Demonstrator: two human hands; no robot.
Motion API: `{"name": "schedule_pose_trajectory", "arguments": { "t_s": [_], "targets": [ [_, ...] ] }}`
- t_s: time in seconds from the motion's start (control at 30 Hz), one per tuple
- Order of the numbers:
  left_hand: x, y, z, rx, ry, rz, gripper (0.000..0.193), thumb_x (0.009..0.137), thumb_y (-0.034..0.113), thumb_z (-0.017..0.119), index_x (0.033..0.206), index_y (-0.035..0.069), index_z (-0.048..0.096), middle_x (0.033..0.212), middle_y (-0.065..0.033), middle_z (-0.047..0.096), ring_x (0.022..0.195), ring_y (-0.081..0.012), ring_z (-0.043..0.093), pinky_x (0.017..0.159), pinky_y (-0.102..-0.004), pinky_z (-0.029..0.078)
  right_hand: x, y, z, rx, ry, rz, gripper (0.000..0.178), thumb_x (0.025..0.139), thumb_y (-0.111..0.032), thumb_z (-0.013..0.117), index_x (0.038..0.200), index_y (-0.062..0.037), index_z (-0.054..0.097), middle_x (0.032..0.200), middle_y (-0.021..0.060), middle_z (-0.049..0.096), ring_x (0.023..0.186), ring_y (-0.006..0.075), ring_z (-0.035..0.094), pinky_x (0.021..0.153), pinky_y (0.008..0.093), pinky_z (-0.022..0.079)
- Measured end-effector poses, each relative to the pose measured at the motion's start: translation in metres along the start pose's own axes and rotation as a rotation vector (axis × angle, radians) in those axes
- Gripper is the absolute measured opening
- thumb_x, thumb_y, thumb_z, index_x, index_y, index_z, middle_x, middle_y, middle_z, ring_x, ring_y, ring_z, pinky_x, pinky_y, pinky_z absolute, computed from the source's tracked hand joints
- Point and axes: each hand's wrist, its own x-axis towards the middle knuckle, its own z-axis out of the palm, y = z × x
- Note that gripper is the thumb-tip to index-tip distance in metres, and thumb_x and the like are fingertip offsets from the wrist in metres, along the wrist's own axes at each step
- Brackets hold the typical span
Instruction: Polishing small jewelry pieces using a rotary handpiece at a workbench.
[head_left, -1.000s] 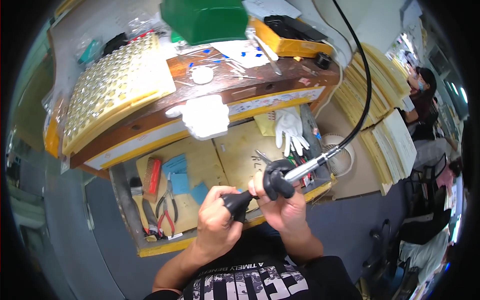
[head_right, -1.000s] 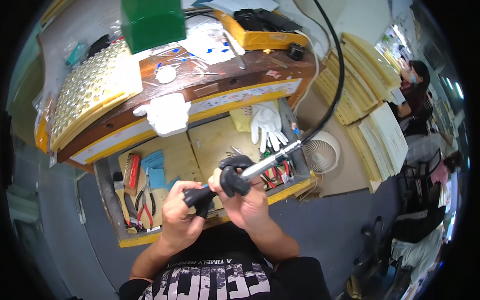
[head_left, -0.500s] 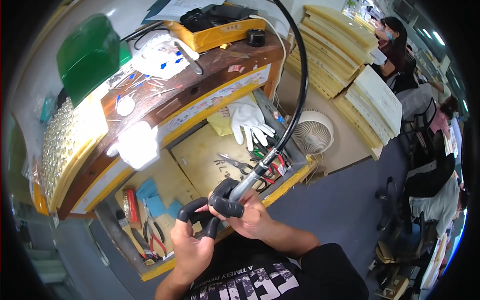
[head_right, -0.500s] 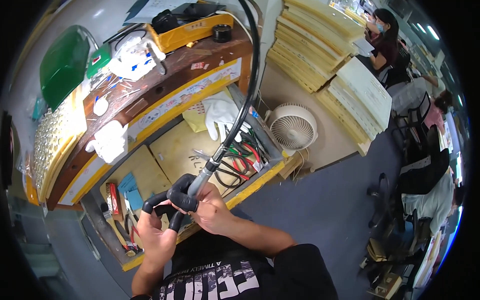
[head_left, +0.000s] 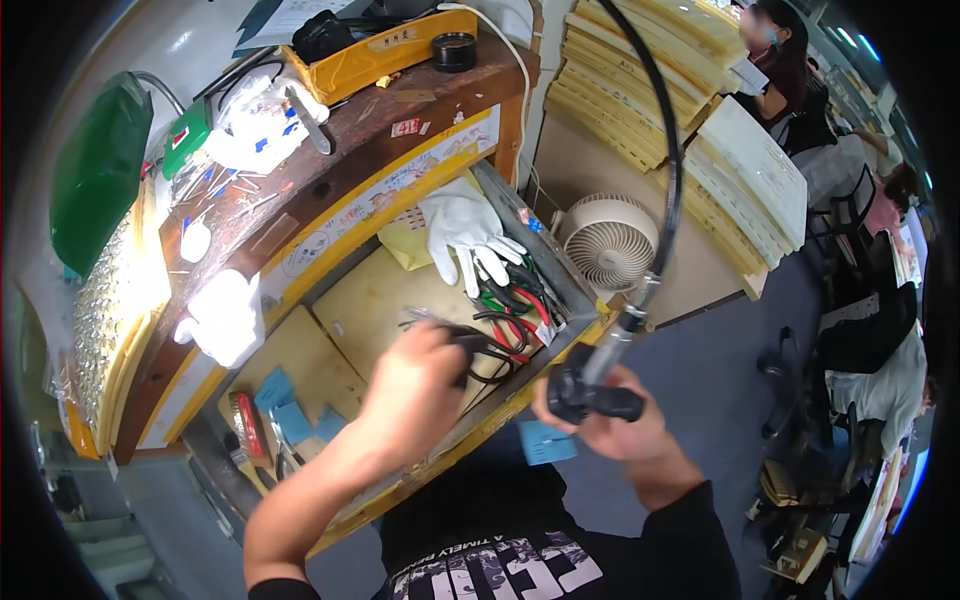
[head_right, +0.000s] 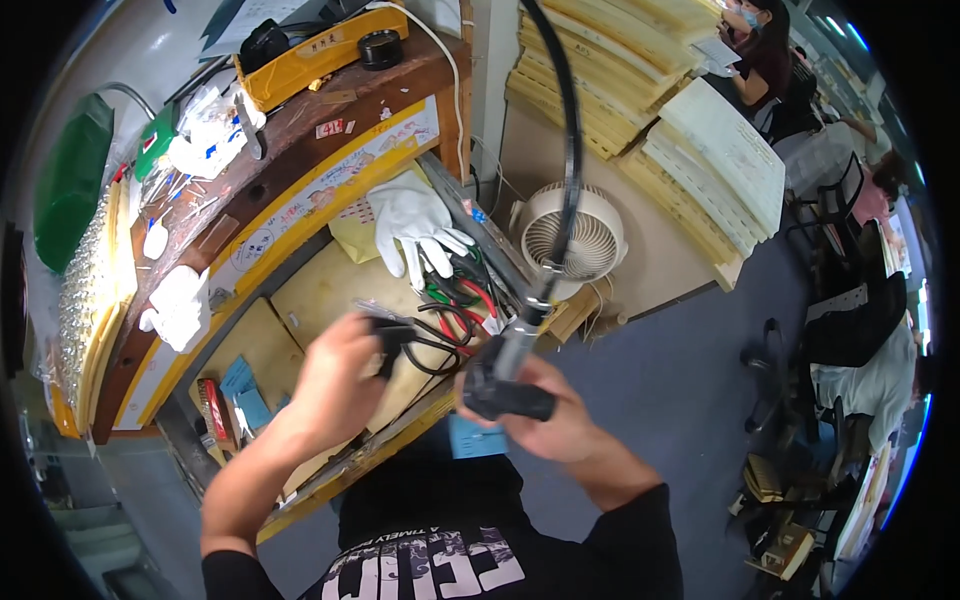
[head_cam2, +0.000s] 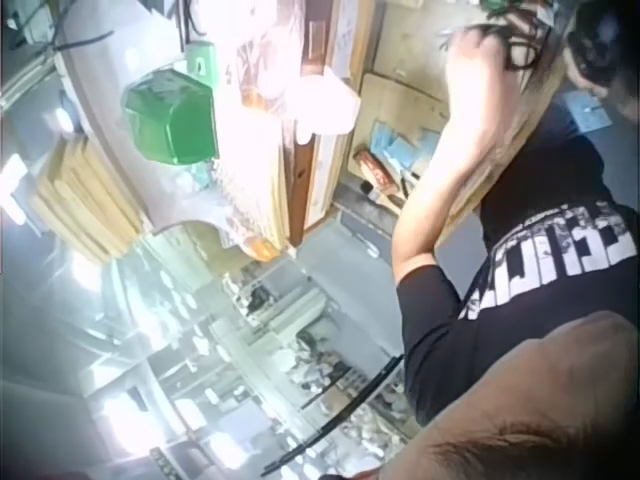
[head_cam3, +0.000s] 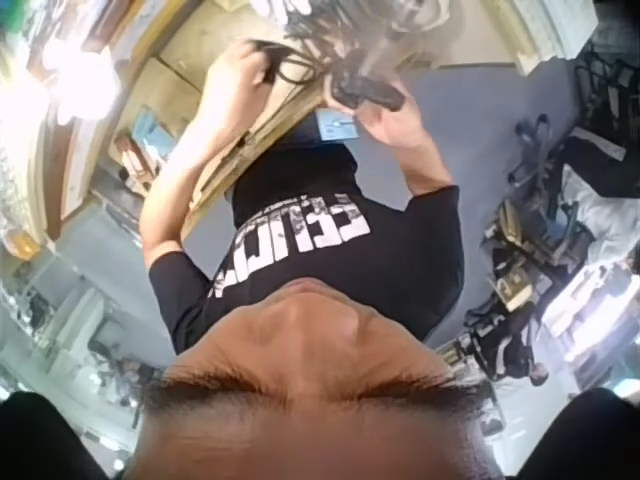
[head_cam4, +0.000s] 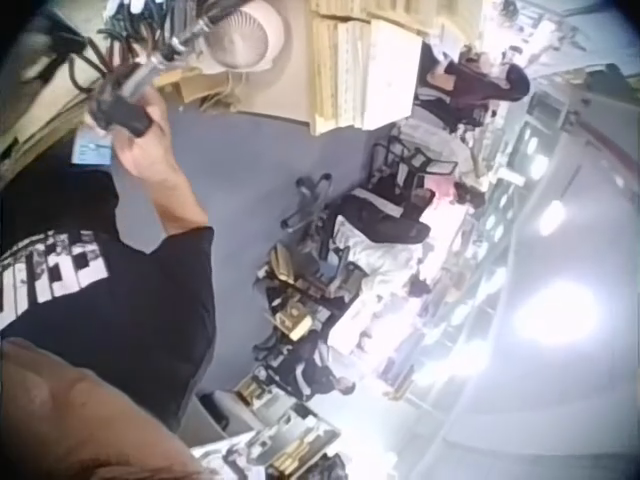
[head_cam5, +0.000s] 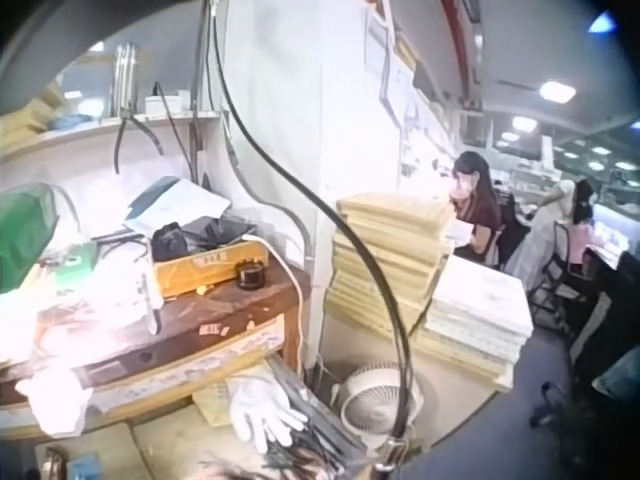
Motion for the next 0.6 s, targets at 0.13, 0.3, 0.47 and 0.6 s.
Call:
{"name": "schedule_pose_trajectory", "arguments": {
  "t_s": [0.13,0.3,0.47,0.6],
  "targets": [
    [0.072,-0.012,0.086,0.203,-0.118,0.453,0.011,0.063,0.006,0.067,0.072,0.003,0.063,0.079,-0.0114,0.058,0.087,-0.0290,0.058,0.075,-0.0377,0.048,-0.032,-0.051,-0.016,-0.204,0.183,-0.021,0.024,0.085,-0.023,0.060,0.086,-0.0030,0.047,0.072,0.0063,0.046,0.064,0.0185,0.046,0.058,0.0299,0.034],
    [0.106,-0.008,0.136,0.638,-0.313,0.540,0.009,0.073,0.013,0.061,0.072,0.010,0.070,0.079,-0.0042,0.065,0.088,-0.0203,0.061,0.079,-0.0322,0.043,-0.054,-0.072,-0.028,-0.336,0.323,-0.009,0.021,0.082,-0.017,0.061,0.082,-0.0042,0.044,0.071,0.0051,0.045,0.062,0.0176,0.045,0.058,0.0297,0.034],
    [0.114,-0.002,0.138,0.677,-0.412,0.506,0.012,0.076,0.017,0.061,0.079,0.013,0.073,0.089,-0.0046,0.067,0.095,-0.0208,0.062,0.089,-0.0380,0.040,-0.053,-0.074,-0.035,-0.289,0.367,-0.059,0.021,0.081,-0.017,0.062,0.081,-0.0040,0.045,0.070,0.0033,0.044,0.062,0.0162,0.045,0.057,0.0289,0.032],
    [0.118,0.008,0.130,0.719,-0.537,0.434,0.018,0.081,0.015,0.063,0.095,0.010,0.074,0.099,-0.0066,0.069,0.101,-0.0237,0.062,0.092,-0.0422,0.039,-0.044,-0.078,-0.030,-0.318,0.356,-0.091,0.022,0.081,-0.018,0.063,0.079,-0.0045,0.045,0.065,0.0018,0.040,0.060,0.0156,0.044,0.057,0.0279,0.031]
  ]
}}
